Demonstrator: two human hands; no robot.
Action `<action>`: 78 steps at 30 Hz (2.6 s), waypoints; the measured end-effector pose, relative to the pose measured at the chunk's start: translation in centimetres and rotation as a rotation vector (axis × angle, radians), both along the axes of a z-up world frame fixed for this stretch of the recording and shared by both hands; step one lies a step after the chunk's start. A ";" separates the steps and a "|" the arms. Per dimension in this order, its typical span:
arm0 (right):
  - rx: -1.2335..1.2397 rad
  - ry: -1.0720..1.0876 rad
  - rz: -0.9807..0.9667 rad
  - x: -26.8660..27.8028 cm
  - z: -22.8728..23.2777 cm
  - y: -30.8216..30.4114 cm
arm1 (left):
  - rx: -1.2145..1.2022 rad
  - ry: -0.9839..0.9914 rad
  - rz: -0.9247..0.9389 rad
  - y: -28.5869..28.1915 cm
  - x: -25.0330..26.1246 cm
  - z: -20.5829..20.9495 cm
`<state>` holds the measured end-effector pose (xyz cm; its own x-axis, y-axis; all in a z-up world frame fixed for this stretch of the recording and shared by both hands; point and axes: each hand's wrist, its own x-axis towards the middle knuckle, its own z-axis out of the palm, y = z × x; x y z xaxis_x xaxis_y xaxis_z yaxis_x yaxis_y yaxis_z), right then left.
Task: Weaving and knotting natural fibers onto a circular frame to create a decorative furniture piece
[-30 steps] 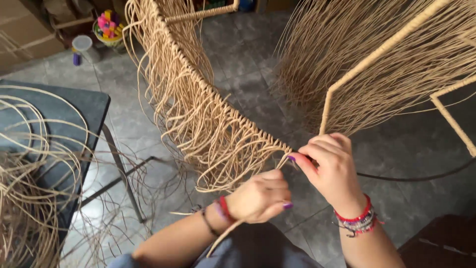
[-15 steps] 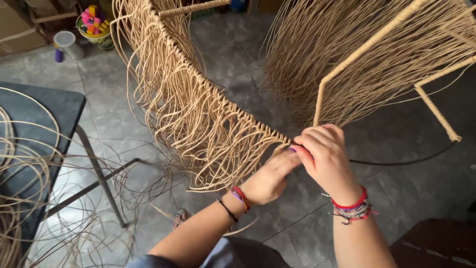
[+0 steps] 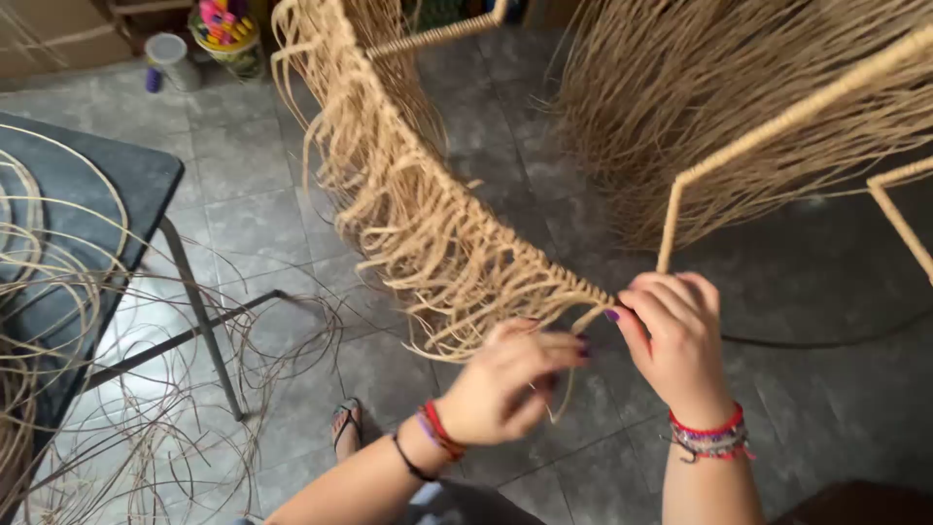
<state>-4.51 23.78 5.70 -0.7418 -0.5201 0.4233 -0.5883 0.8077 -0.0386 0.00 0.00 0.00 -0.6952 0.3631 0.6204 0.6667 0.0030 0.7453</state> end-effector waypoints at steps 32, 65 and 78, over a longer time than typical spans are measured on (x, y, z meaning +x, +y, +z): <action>-0.170 0.210 -0.609 7.5 -3.6 -22.3 | -0.397 0.321 0.028 -18.9 -15.2 4.1; -0.213 0.120 -0.673 5.1 -4.0 -23.7 | -0.360 0.253 0.103 -17.5 -16.3 3.5; -0.203 0.156 -0.643 5.3 -4.2 -23.1 | -0.325 0.287 0.155 -16.5 -15.3 4.1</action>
<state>0.75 0.66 1.54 -0.7985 0.1037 0.5929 -0.0055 0.9837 -0.1796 -15.32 -16.50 4.13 -0.5734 0.4765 0.6665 0.8192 0.3220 0.4745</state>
